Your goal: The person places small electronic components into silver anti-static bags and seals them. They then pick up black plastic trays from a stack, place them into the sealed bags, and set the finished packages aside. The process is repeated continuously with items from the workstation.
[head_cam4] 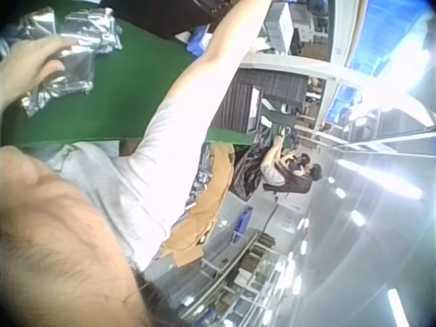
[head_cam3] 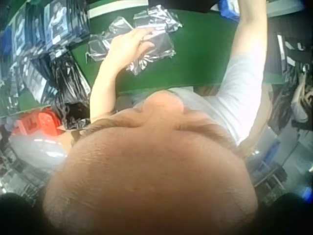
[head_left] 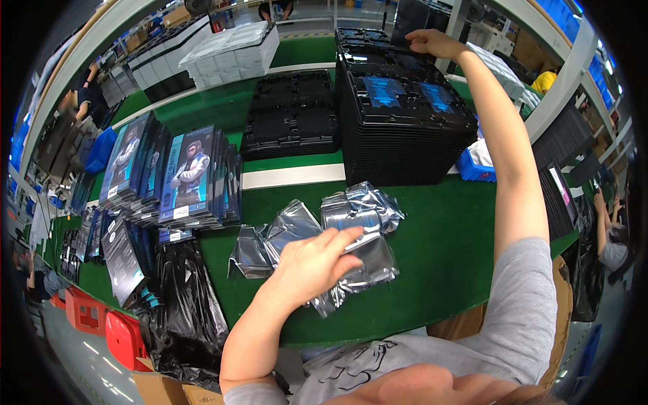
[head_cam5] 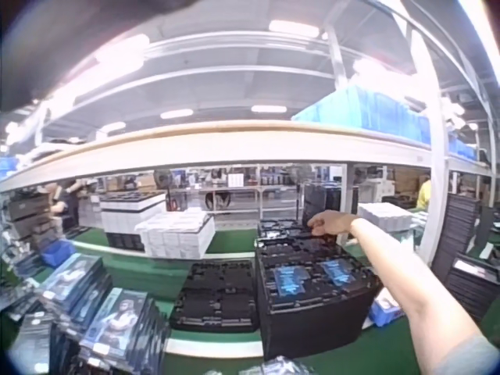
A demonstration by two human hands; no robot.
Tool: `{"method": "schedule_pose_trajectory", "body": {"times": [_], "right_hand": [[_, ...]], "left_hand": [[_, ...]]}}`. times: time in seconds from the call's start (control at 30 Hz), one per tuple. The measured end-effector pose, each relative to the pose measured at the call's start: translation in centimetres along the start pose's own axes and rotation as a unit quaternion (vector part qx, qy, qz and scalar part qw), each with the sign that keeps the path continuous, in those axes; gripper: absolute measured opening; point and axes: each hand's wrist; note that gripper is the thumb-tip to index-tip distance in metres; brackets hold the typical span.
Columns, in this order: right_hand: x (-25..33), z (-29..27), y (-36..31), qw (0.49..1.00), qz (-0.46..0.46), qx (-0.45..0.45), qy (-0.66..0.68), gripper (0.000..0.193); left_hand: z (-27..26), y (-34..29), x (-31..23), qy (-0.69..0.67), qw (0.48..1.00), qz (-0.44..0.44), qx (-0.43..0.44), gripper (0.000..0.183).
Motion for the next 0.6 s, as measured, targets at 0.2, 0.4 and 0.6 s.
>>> {"method": "schedule_pose_trajectory", "body": {"times": [0.2, 0.4, 0.6], "right_hand": [[10.7, 0.5, -11.2, 0.914, -0.177, -0.278, 0.235, 0.022], [16.5, 6.4, -27.2, 0.944, -0.300, -0.124, 0.056, 0.016], [16.5, 8.8, -31.4, 0.968, -0.238, -0.001, 0.080, 0.055]], "left_hand": [[-2.2, 0.3, 2.3, 0.065, 0.971, -0.065, -0.221, 0.046], [-3.0, 0.3, 3.3, 0.136, 0.960, -0.141, -0.200, 0.046], [-2.0, -0.4, 4.6, 0.241, 0.954, -0.128, -0.128, 0.039]]}}
Point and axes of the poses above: each hand's wrist, its own y-axis towards the middle knuckle, its own z-axis out of the palm, x = y × z, and after that the axes turned 9 degrees about -x, right-handed
